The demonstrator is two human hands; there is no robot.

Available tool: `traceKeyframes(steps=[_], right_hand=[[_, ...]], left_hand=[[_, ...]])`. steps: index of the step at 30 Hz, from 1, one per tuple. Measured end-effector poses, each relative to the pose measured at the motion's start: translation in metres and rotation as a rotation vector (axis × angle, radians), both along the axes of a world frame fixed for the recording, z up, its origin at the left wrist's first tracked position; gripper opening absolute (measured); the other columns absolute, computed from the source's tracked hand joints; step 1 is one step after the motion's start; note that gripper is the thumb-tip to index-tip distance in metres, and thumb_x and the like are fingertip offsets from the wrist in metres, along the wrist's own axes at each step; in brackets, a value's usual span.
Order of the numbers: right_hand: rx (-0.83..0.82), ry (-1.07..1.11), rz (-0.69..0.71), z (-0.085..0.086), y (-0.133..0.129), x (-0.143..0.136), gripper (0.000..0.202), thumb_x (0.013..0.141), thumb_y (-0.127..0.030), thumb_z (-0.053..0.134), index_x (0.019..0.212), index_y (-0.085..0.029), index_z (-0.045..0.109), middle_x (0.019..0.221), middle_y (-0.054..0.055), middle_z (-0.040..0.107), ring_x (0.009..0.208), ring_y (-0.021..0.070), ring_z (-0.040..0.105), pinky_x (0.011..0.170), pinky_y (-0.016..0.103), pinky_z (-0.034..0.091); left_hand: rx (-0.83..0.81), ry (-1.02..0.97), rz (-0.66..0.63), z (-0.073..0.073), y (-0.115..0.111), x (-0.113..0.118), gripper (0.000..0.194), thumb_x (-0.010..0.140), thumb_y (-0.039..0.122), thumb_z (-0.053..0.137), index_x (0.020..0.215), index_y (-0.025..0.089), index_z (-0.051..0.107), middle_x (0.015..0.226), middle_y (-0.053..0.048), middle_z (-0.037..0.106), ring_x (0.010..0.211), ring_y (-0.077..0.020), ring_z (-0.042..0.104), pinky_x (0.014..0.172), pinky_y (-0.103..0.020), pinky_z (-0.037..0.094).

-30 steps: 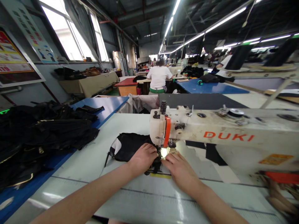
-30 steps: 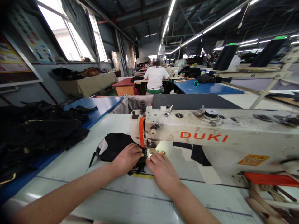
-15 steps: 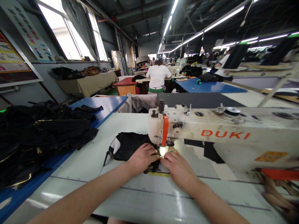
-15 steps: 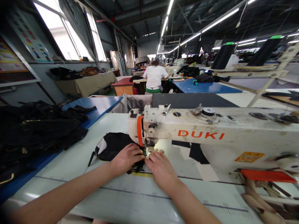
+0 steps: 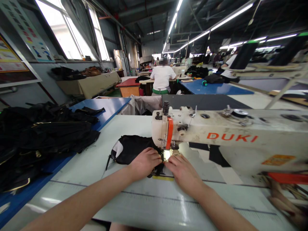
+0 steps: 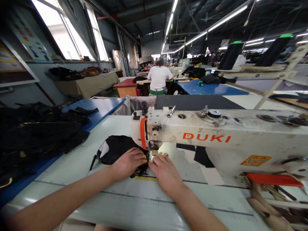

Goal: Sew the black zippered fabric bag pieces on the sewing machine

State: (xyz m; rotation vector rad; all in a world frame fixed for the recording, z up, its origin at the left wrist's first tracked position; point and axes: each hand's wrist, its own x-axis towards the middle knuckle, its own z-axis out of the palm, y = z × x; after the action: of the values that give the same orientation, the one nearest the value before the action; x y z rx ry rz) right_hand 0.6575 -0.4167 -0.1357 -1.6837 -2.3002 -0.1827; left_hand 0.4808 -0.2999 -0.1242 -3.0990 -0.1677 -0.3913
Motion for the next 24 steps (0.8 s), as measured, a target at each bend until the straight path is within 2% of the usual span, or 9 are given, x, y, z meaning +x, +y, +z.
traceKeyframes(steps=[12, 17, 22, 24], right_hand=[[-0.026, 0.070, -0.018, 0.0012, 0.0003, 0.0003, 0.027, 0.081, -0.006, 0.055, 0.103, -0.019, 0.062, 0.089, 0.004, 0.059, 0.086, 0.0205, 0.048, 0.082, 0.034, 0.039], [0.025, 0.086, -0.059, 0.0024, 0.0042, -0.0051, 0.035, 0.083, -0.005, 0.050, 0.115, -0.015, 0.057, 0.099, 0.007, 0.061, 0.089, 0.0212, 0.050, 0.084, 0.037, 0.039], [0.009, 0.035, -0.055, 0.0007, 0.0067, -0.0078, 0.025, 0.082, -0.005, 0.051, 0.102, -0.017, 0.061, 0.091, 0.006, 0.059, 0.083, 0.0195, 0.051, 0.078, 0.034, 0.040], [0.012, 0.021, -0.049, -0.0009, 0.0061, -0.0071, 0.026, 0.082, -0.005, 0.052, 0.102, -0.018, 0.061, 0.089, 0.005, 0.059, 0.084, 0.0197, 0.051, 0.077, 0.034, 0.039]], left_hand=[[-0.010, 0.030, -0.010, 0.0032, -0.0001, -0.0026, 0.023, 0.087, 0.015, 0.050, 0.108, 0.018, 0.058, 0.105, -0.004, 0.065, 0.105, -0.0194, 0.052, 0.102, -0.038, 0.032], [-0.019, 0.032, -0.003, 0.0038, -0.0006, -0.0019, 0.023, 0.086, 0.015, 0.051, 0.108, 0.018, 0.058, 0.104, -0.005, 0.065, 0.105, -0.0200, 0.053, 0.102, -0.039, 0.032], [-0.023, 0.045, -0.006, 0.0057, -0.0015, -0.0027, 0.022, 0.087, 0.015, 0.050, 0.107, 0.017, 0.059, 0.102, -0.005, 0.066, 0.106, -0.0197, 0.053, 0.102, -0.039, 0.033], [-0.027, 0.036, -0.005, 0.0055, -0.0016, -0.0036, 0.023, 0.088, 0.015, 0.049, 0.108, 0.017, 0.058, 0.104, -0.005, 0.065, 0.106, -0.0197, 0.053, 0.102, -0.040, 0.033]])
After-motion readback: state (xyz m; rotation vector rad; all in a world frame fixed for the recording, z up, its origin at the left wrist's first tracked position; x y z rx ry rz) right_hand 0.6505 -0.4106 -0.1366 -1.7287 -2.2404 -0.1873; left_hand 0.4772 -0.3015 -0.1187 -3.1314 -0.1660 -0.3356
